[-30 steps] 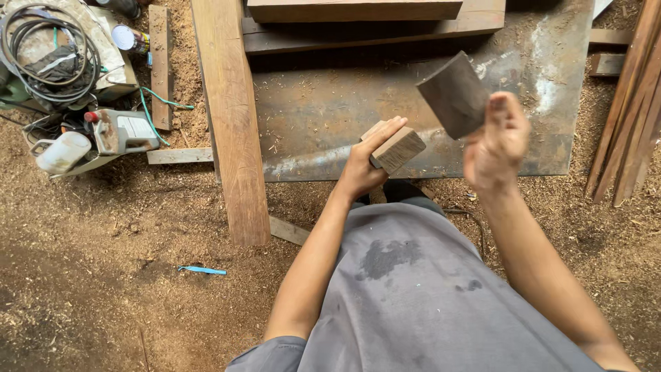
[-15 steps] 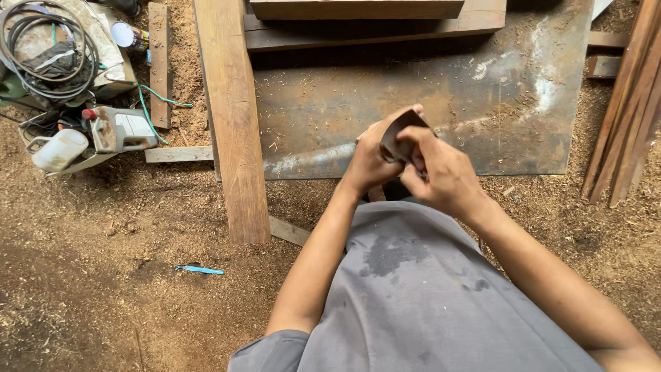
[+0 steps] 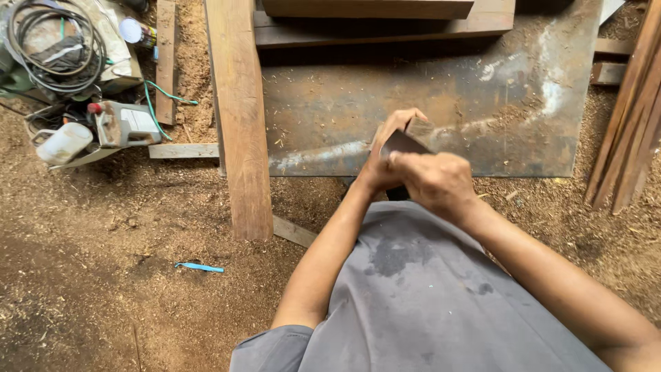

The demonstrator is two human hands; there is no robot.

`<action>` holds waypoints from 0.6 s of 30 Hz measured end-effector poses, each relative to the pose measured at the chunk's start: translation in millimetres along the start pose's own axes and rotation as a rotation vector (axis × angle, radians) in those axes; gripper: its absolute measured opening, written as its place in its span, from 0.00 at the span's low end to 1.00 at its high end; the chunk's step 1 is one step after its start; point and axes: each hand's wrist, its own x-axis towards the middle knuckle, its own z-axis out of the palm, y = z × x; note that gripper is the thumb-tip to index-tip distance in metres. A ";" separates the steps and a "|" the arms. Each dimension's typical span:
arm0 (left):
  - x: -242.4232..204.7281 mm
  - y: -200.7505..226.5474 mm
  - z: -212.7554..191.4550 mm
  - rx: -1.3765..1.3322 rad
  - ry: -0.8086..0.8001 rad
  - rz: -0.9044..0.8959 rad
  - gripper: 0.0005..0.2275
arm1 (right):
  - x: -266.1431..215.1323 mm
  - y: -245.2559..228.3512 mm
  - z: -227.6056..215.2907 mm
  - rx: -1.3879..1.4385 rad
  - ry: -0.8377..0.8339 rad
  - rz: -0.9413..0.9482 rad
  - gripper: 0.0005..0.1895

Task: The person sands a small wooden block by hand using a piece of sandpaper, rubbing all sides and edges of the wood.

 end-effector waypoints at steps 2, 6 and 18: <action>5.1 -6.3 -8.5 -0.019 -0.014 0.035 0.30 | 4.3 9.1 2.7 -0.026 0.049 0.118 0.05; 12.4 -0.6 -11.8 -0.174 -0.072 0.003 0.29 | 7.7 1.9 8.4 0.029 0.034 0.147 0.09; 5.3 -10.3 -10.9 -0.136 -0.182 -0.149 0.32 | 9.5 1.6 8.3 -0.046 -0.001 0.063 0.07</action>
